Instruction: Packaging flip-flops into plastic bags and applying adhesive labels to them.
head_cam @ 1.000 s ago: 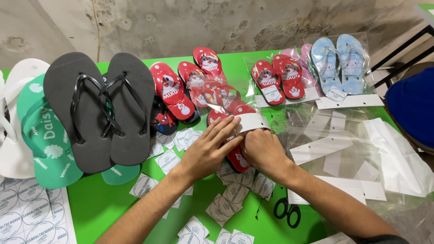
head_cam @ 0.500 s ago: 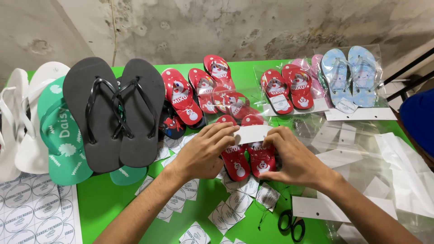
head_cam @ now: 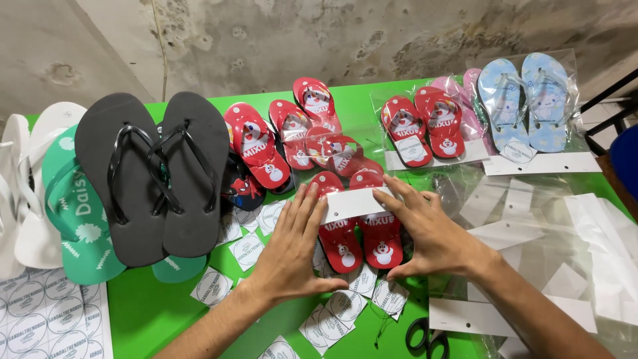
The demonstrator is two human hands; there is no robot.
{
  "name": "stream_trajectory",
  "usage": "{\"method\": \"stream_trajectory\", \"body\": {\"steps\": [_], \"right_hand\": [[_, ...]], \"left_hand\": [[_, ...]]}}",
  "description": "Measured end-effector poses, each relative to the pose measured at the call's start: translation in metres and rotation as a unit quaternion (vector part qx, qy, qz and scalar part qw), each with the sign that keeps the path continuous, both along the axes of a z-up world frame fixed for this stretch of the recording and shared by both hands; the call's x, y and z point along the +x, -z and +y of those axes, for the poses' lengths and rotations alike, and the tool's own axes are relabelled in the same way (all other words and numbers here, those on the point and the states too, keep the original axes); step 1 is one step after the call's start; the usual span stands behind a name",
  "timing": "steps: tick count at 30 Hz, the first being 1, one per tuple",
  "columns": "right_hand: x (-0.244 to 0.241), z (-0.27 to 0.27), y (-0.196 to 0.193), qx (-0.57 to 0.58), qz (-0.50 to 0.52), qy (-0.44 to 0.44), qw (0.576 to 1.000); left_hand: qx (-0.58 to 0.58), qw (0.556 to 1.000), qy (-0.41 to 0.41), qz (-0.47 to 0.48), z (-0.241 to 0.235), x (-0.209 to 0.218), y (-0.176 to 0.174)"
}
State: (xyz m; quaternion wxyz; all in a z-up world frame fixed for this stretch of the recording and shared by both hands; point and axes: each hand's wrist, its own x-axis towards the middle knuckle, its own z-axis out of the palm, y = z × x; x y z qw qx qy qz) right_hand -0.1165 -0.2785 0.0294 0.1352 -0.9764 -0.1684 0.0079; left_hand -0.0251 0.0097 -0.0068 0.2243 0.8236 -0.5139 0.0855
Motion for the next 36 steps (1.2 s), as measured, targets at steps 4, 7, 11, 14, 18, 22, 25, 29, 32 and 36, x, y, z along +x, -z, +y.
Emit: {"method": "stream_trajectory", "body": {"steps": [4, 7, 11, 14, 18, 22, 25, 29, 32, 36], "right_hand": [[0.001, -0.005, 0.006, 0.001, -0.034, -0.013, 0.999], [0.003, -0.005, 0.009, 0.006, -0.049, -0.019, 0.999], [0.006, -0.006, 0.008, 0.023, -0.068, -0.025, 0.997], [0.005, -0.005, 0.007, 0.025, -0.088, -0.036, 0.995], [0.004, -0.003, 0.003, 0.035, -0.115, -0.050, 0.992], [0.002, -0.004, 0.007, 0.029, -0.118, -0.051, 0.991], [0.000, -0.003, 0.006, 0.023, -0.133, -0.043, 0.990], [-0.003, 0.002, 0.001, 0.041, -0.150, -0.041, 0.987], [-0.005, 0.004, -0.003, 0.054, -0.159, -0.036, 0.985], [-0.005, 0.008, -0.005, 0.071, -0.162, -0.032, 0.984]], "left_hand": [[-0.018, 1.000, 0.001, 0.008, -0.006, 0.001, 0.009], [-0.036, 0.999, 0.001, 0.017, -0.007, 0.001, 0.011], [-0.050, 0.998, 0.013, 0.045, -0.008, 0.004, 0.011], [-0.063, 0.997, 0.019, 0.050, -0.007, 0.004, 0.010], [-0.092, 0.994, 0.033, 0.043, -0.004, 0.004, 0.010], [-0.119, 0.991, 0.042, 0.031, -0.002, 0.001, 0.011], [-0.123, 0.991, 0.046, 0.016, -0.002, 0.000, 0.013], [-0.137, 0.990, 0.043, -0.014, -0.001, -0.002, 0.011], [-0.154, 0.987, 0.044, -0.032, 0.000, -0.002, 0.010], [-0.167, 0.984, 0.040, -0.043, 0.001, -0.002, 0.009]]}}
